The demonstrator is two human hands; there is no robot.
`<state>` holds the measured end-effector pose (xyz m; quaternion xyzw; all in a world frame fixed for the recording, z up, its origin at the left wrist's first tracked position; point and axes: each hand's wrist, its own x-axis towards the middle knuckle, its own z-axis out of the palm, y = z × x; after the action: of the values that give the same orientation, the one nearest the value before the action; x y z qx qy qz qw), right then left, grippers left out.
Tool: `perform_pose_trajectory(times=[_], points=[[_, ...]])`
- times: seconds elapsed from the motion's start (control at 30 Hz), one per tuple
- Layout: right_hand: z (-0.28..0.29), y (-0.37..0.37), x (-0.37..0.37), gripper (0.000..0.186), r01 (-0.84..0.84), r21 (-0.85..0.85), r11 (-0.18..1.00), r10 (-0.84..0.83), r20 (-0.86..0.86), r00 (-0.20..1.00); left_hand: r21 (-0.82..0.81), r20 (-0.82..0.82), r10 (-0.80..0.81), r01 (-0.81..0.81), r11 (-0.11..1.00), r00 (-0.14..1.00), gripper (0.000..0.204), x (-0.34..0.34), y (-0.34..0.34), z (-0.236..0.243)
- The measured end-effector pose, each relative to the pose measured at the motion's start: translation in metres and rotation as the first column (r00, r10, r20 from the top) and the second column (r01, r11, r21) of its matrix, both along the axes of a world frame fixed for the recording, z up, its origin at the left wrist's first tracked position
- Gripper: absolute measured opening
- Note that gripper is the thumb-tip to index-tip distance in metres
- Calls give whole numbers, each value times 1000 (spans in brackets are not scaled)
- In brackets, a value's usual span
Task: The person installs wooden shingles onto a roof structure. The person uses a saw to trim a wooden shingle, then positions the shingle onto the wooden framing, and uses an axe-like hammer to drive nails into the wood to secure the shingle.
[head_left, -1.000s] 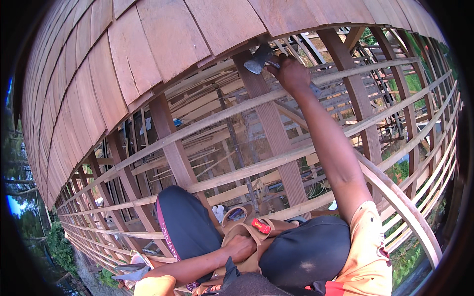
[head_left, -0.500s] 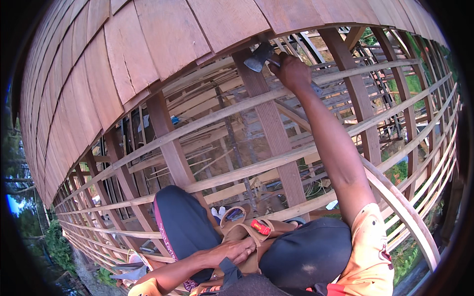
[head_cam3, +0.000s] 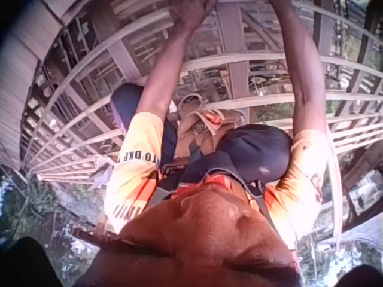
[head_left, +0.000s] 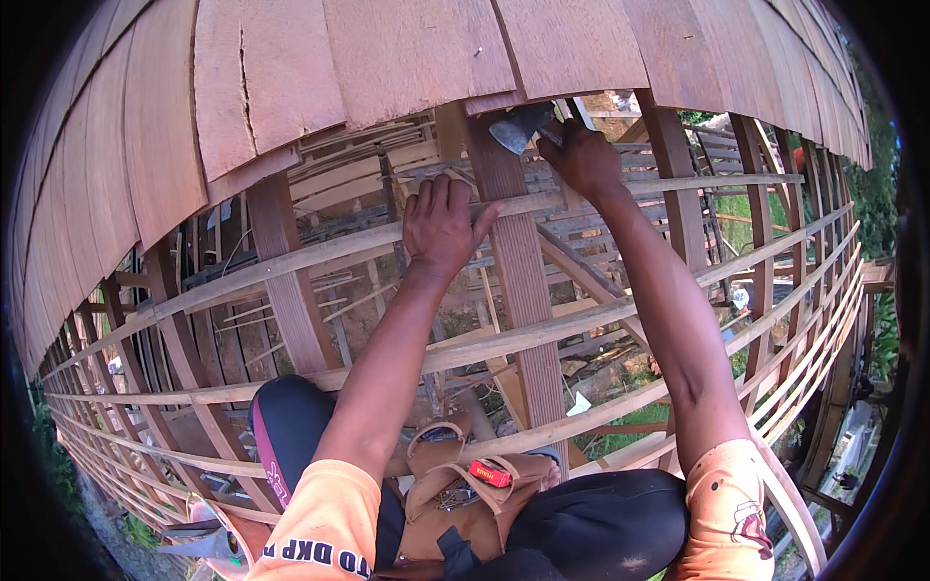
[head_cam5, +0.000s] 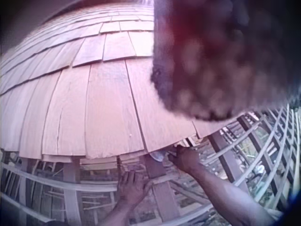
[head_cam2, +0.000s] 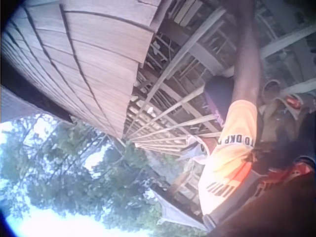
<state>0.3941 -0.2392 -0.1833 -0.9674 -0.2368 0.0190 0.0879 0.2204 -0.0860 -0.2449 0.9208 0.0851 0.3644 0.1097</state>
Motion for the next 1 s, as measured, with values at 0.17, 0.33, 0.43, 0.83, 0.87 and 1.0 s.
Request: perform_pose_trajectory(times=[0.17,0.33,0.43,0.83,0.87,1.0], points=[[6,0,1,53,-25,-72,997,22,-41,999,90,98,88,-97,991,991,27,8,-4,-8],[-8,-5,-2,45,-108,2,994,106,163,981,110,46,181,-185,977,982,22,8,-5,-7],[-4,-3,-7,46,-99,13,995,95,165,982,95,-2,183,-182,979,983,21,8,-6,-7],[30,-11,-10,61,-86,-2,996,86,-50,995,-419,132,35,23,908,991,27,6,13,9],[32,-17,-8,61,-78,6,997,78,-42,996,-596,154,87,22,802,984,28,10,16,12],[30,-79,-4,40,118,554,824,-128,-20,992,-564,139,40,46,824,990,29,36,6,44]])
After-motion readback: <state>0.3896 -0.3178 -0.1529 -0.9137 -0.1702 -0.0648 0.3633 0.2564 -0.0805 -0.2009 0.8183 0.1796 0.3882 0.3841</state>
